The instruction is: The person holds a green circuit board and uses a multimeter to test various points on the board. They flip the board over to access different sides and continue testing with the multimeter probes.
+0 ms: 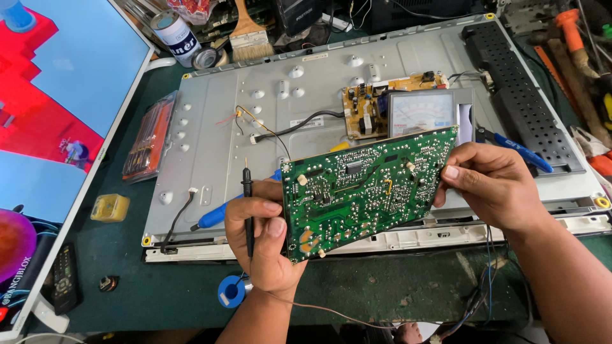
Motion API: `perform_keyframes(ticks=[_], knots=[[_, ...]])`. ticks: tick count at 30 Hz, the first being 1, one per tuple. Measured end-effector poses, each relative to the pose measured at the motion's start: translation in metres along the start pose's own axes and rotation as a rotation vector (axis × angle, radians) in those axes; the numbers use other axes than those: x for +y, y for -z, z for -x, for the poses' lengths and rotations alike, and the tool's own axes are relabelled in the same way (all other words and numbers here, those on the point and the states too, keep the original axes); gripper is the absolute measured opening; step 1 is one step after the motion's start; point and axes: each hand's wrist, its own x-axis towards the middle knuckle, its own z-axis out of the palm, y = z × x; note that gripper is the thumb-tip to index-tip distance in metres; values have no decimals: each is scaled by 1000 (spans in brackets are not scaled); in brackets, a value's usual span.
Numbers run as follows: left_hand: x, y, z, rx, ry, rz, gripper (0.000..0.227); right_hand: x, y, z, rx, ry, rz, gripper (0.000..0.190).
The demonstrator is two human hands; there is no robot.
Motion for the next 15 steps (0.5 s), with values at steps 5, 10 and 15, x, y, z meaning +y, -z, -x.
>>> perform_keyframes(ticks=[5, 10, 15], knots=[[1, 1, 0, -16, 26, -25, 17, 2, 1, -1, 6, 2, -10, 4], [-5, 9, 3, -29, 35, 109, 15, 2, 0, -2, 7, 5, 0, 4], [-9, 5, -7, 70, -73, -178, 16, 9, -11, -7, 76, 104, -2, 6]])
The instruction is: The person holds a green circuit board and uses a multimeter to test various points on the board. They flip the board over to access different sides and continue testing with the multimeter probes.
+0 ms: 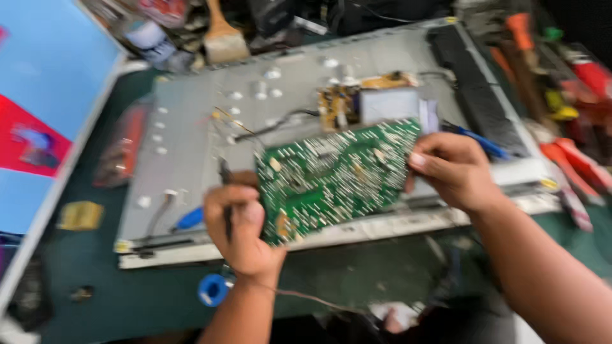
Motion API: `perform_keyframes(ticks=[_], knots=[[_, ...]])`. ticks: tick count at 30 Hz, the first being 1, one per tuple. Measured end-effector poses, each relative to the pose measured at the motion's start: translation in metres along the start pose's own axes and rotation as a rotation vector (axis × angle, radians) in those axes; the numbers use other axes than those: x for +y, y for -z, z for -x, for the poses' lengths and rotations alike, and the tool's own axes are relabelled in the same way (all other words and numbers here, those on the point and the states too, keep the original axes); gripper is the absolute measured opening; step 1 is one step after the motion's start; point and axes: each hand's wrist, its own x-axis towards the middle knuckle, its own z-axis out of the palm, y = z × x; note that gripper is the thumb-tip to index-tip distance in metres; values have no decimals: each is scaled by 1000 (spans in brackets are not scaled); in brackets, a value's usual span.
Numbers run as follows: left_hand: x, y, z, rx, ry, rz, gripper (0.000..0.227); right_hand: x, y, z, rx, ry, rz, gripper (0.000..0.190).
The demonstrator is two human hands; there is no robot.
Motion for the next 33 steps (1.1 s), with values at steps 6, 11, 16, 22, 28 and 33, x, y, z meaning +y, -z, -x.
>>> perform_keyframes(ticks=[6, 11, 16, 22, 28, 33], knots=[[-28, 16, -6, 15, -105, -119, 14, -2, 0, -10, 107, -38, -52, 10], [4, 20, 12, 8, -78, -151, 14, -67, -22, -3, 125, -83, 29, 12], [39, 45, 72, -74, 75, -586, 17, -102, -46, 65, 111, -48, 538, 20], [25, 72, 131, -122, 406, -672, 12, -35, -29, 152, 246, -367, 667, 10], [12, 82, 141, -300, 237, -834, 16, -31, -30, 154, 210, -181, 1125, 22], [39, 79, 142, -424, 178, -783, 16, -54, -15, 205, 583, 51, 909, 11]])
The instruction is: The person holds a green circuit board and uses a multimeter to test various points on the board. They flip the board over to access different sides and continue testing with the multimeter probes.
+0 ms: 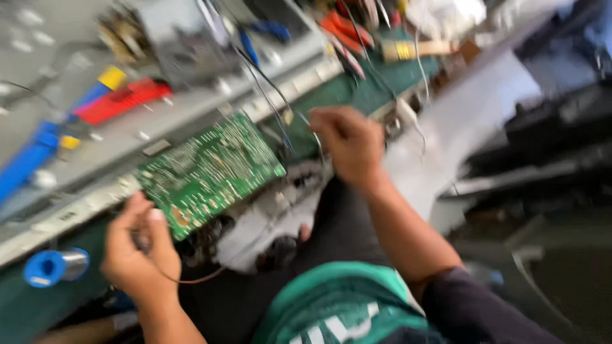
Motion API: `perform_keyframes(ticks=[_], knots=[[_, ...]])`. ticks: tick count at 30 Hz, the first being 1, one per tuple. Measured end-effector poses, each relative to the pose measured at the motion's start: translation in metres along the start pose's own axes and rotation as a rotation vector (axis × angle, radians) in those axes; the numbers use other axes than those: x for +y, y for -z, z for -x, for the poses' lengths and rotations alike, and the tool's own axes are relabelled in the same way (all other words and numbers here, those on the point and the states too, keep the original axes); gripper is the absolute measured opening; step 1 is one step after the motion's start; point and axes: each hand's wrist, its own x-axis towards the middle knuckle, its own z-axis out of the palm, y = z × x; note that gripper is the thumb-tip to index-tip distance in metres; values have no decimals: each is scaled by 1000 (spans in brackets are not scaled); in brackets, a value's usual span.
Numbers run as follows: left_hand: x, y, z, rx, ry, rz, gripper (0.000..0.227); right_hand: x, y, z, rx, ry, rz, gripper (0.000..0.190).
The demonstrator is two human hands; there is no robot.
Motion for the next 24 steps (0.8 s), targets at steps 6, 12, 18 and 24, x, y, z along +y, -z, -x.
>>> perform_keyframes(ticks=[6, 12, 18, 24], knots=[[7, -11, 8, 183, -76, 196, 19, 37, 39, 59, 15, -120, -29, 17], [14, -10, 13, 184, -95, 202, 21, 92, 1, 123, -512, -418, -54, 37], [38, 0, 44, 308, -292, 2, 22, 174, -53, 151, -863, -291, 92, 41], [29, -6, 103, -104, -446, 68, 10, 55, 5, 125, -1051, -25, -326, 28]])
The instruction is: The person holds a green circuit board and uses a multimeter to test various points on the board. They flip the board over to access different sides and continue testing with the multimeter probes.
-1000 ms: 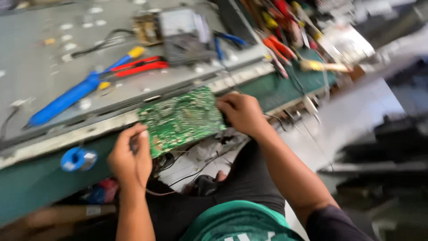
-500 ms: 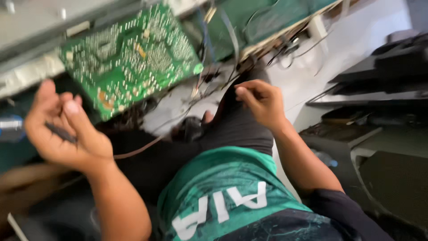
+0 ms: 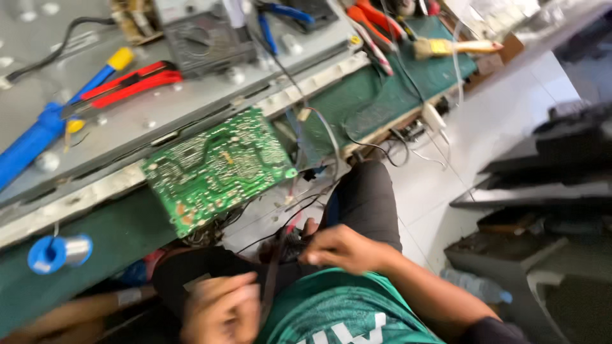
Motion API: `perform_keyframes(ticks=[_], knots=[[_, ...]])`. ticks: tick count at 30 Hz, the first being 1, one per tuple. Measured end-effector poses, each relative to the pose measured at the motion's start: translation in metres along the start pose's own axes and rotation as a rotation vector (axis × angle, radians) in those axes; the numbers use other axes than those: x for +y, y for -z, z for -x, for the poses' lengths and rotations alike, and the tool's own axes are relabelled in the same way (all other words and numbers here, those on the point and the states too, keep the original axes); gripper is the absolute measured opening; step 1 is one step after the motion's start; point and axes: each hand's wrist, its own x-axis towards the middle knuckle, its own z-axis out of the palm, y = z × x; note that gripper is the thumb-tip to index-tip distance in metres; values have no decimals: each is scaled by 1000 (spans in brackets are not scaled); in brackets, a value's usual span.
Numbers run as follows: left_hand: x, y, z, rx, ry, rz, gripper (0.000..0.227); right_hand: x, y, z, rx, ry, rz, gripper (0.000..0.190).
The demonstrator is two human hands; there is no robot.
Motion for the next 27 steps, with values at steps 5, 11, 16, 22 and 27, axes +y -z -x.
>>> perform_keyframes(ticks=[5, 11, 16, 22, 27], knots=[[42, -41, 13, -358, 310, 366, 33, -21, -8, 34, 196, -56, -492, 37], [43, -36, 1, -226, 326, 452, 13, -33, 2, 25, 312, 194, -629, 80], [52, -36, -11, -332, 140, 594, 20, -4, -28, 16, -51, 164, 129, 49], [57, -30, -10, -521, 30, 744, 25, -17, -22, -4, -163, 69, 231, 32], [41, -9, -18, -465, -34, 482, 35, -16, -11, -3, -60, 190, 319, 39]])
